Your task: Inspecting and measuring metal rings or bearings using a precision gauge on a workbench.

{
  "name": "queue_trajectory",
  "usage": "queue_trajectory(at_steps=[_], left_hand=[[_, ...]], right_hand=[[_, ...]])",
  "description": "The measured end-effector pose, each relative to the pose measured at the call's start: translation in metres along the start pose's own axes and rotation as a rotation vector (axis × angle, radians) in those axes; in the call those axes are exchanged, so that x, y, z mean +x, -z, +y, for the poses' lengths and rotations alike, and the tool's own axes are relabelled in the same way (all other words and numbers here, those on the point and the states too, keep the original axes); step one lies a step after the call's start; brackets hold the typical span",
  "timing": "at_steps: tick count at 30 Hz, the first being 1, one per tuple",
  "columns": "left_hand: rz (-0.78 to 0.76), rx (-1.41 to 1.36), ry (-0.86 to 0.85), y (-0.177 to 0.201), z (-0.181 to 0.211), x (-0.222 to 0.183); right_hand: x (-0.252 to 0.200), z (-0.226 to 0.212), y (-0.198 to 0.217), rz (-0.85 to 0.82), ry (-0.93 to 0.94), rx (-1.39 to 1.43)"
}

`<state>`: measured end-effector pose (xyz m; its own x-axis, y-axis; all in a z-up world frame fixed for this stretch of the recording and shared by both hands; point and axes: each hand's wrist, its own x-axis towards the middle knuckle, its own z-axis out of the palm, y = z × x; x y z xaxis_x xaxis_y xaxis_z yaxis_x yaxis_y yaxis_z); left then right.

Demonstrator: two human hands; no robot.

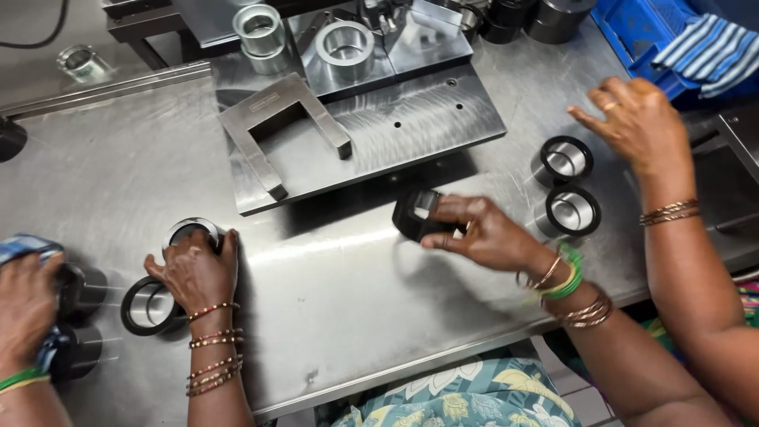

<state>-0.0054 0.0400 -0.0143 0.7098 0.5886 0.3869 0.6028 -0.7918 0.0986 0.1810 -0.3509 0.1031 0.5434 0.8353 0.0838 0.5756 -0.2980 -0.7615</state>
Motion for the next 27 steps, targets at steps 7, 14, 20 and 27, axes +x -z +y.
queue_trajectory(at_steps=[7,14,20,27], left_hand=[[0.080,0.089,0.283,-0.007,-0.034,0.005],[0.223,-0.008,0.403,-0.020,-0.053,0.006],[0.358,-0.080,0.369,0.000,-0.041,0.002],[0.394,-0.049,0.350,-0.004,-0.036,0.002]], right_hand=[[0.116,0.046,0.060,0.252,-0.064,-0.381],[0.163,0.043,0.074,0.400,-0.150,-0.506],[0.229,0.130,0.078,0.529,0.091,-0.696],[0.241,0.086,0.080,0.478,-0.083,-0.614]])
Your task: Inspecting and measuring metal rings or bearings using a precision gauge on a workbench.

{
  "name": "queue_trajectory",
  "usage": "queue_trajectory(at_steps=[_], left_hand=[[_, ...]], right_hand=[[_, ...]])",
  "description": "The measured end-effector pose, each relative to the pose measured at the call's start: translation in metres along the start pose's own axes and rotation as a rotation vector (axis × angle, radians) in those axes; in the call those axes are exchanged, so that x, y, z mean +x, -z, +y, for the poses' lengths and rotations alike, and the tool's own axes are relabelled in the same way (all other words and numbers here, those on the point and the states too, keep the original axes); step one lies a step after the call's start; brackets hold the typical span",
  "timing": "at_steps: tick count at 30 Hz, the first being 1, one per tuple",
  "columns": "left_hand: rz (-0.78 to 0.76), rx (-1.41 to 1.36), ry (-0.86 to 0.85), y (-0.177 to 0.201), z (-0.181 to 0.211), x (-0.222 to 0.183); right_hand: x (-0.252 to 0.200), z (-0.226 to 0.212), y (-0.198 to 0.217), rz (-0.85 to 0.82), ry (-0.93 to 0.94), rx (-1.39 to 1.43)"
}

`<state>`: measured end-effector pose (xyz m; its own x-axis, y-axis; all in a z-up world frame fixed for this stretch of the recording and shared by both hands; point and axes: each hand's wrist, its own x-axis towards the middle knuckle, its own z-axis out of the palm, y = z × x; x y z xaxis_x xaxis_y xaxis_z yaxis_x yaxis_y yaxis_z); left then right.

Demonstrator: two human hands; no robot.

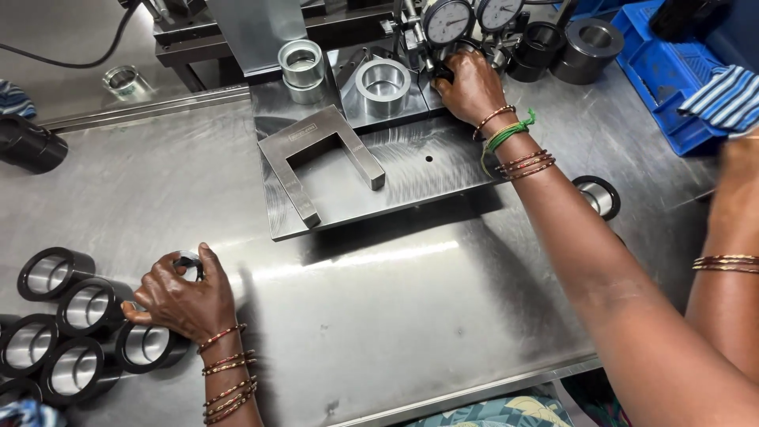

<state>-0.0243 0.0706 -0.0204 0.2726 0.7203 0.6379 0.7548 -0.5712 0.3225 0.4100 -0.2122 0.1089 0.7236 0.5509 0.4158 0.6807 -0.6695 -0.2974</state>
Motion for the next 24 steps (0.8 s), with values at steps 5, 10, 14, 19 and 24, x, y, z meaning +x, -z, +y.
queue_trajectory(at_steps=[5,10,14,19,24], left_hand=[[0.008,-0.105,-0.002,0.014,0.017,-0.002],[0.053,-0.106,-0.067,0.001,0.008,-0.012],[0.049,-0.141,-0.129,0.029,0.035,-0.012],[0.009,-0.235,-0.143,0.031,0.040,-0.014],[0.059,-0.282,-0.189,0.037,0.044,-0.014]], right_hand=[[-0.007,-0.004,0.005,0.039,0.003,0.009],[-0.031,0.027,-0.025,0.060,0.042,-0.042],[-0.119,0.002,-0.015,0.206,0.352,-0.154],[-0.179,-0.121,0.061,-0.153,0.310,0.250],[-0.176,-0.161,0.035,-0.300,0.483,0.369]])
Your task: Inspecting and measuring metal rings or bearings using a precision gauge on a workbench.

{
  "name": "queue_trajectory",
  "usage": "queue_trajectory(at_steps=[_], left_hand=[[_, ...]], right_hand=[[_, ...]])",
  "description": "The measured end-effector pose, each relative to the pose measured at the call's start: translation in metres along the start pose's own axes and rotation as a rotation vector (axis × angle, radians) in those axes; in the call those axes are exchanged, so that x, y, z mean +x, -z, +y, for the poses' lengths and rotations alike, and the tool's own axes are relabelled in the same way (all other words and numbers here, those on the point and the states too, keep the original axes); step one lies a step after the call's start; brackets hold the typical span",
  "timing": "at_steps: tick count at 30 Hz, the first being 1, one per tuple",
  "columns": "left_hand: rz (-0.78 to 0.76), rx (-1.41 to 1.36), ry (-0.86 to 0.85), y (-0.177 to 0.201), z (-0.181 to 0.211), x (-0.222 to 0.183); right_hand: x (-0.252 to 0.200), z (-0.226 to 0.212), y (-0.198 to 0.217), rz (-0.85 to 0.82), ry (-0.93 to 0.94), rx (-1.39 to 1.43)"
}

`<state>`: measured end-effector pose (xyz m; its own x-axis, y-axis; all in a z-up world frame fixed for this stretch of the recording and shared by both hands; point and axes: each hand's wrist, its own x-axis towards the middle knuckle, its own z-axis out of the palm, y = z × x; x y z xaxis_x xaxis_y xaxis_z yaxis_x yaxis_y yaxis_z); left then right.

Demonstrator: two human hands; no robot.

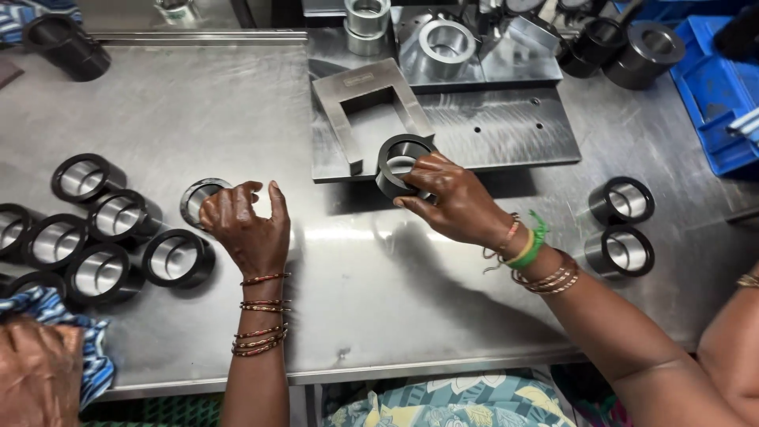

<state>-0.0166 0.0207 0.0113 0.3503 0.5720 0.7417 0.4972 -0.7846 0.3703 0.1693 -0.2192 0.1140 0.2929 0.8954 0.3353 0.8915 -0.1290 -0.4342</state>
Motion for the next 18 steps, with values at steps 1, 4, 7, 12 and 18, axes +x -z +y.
queue_trajectory(at_steps=[1,4,7,12,18], left_hand=[[-0.004,-0.014,0.006,0.002,0.000,0.001],[-0.002,-0.024,0.020,0.005,-0.002,0.002],[-0.005,-0.029,0.021,0.006,-0.002,0.003],[-0.026,-0.077,0.036,0.001,0.009,0.004],[-0.039,-0.274,-0.243,-0.001,0.089,0.025]], right_hand=[[0.007,0.002,-0.008,-0.001,0.001,-0.038],[0.026,0.015,-0.030,0.107,0.122,-0.156],[0.050,0.008,-0.033,0.144,0.088,-0.142],[0.069,0.000,-0.029,0.027,-0.113,-0.119],[0.046,0.009,-0.047,0.044,-0.118,-0.193]])
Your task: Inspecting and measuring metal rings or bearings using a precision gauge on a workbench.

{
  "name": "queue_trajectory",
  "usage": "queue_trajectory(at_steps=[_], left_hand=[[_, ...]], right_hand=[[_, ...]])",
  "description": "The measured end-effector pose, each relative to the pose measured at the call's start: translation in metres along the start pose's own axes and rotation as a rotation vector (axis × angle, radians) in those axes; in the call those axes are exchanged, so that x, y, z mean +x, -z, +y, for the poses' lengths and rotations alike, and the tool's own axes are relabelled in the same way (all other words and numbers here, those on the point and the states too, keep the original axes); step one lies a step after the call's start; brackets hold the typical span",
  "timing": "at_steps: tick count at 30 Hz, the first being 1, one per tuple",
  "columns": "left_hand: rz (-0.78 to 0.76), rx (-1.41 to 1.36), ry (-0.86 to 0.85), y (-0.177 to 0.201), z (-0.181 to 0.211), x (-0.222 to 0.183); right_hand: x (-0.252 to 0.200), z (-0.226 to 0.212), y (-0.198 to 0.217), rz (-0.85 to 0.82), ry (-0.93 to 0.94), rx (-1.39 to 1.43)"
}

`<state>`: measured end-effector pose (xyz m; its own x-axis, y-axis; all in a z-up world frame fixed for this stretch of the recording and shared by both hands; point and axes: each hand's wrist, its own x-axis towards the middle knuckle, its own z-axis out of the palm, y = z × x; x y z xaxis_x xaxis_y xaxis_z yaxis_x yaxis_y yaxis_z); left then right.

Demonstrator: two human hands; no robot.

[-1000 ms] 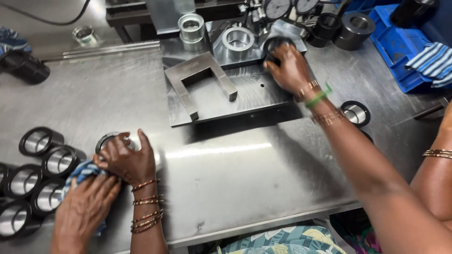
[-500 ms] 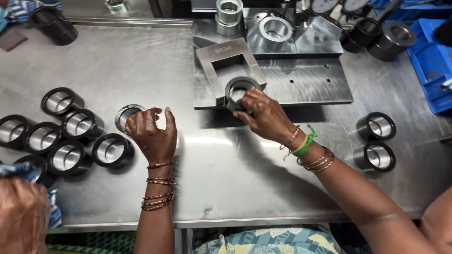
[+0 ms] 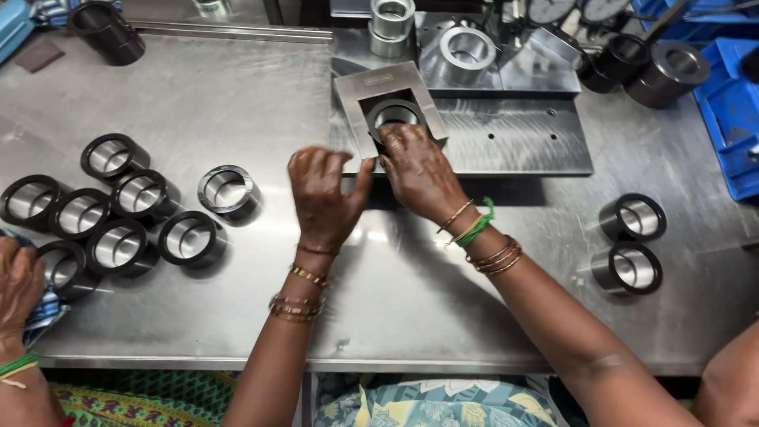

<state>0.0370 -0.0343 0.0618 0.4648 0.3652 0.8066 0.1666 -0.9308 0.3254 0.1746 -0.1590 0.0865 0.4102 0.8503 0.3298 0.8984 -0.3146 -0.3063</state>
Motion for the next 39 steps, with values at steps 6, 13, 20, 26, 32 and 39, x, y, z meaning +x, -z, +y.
queue_trajectory(at_steps=[6,13,20,26,32,39], left_hand=[[-0.057,-0.074,-0.127,-0.042,0.062,0.043],[-0.359,0.159,-0.059,-0.070,0.066,0.042],[-0.244,0.078,-0.133,-0.068,0.077,0.015],[-0.365,-0.084,-0.362,-0.013,0.087,-0.049],[-0.488,0.079,-0.102,0.008,0.025,-0.090],[-0.623,0.297,-0.072,0.021,-0.015,-0.050]], right_hand=[[-0.088,0.026,0.017,0.215,0.178,0.081],[-0.237,0.149,0.061,0.275,-0.590,-0.328],[-0.266,0.166,0.043,0.270,-0.647,-0.623],[-0.235,0.179,0.067,0.158,-0.851,-0.529],[-0.238,0.186,0.054,0.238,-0.639,-0.377],[-0.206,0.101,0.025,0.233,-0.449,-0.127]])
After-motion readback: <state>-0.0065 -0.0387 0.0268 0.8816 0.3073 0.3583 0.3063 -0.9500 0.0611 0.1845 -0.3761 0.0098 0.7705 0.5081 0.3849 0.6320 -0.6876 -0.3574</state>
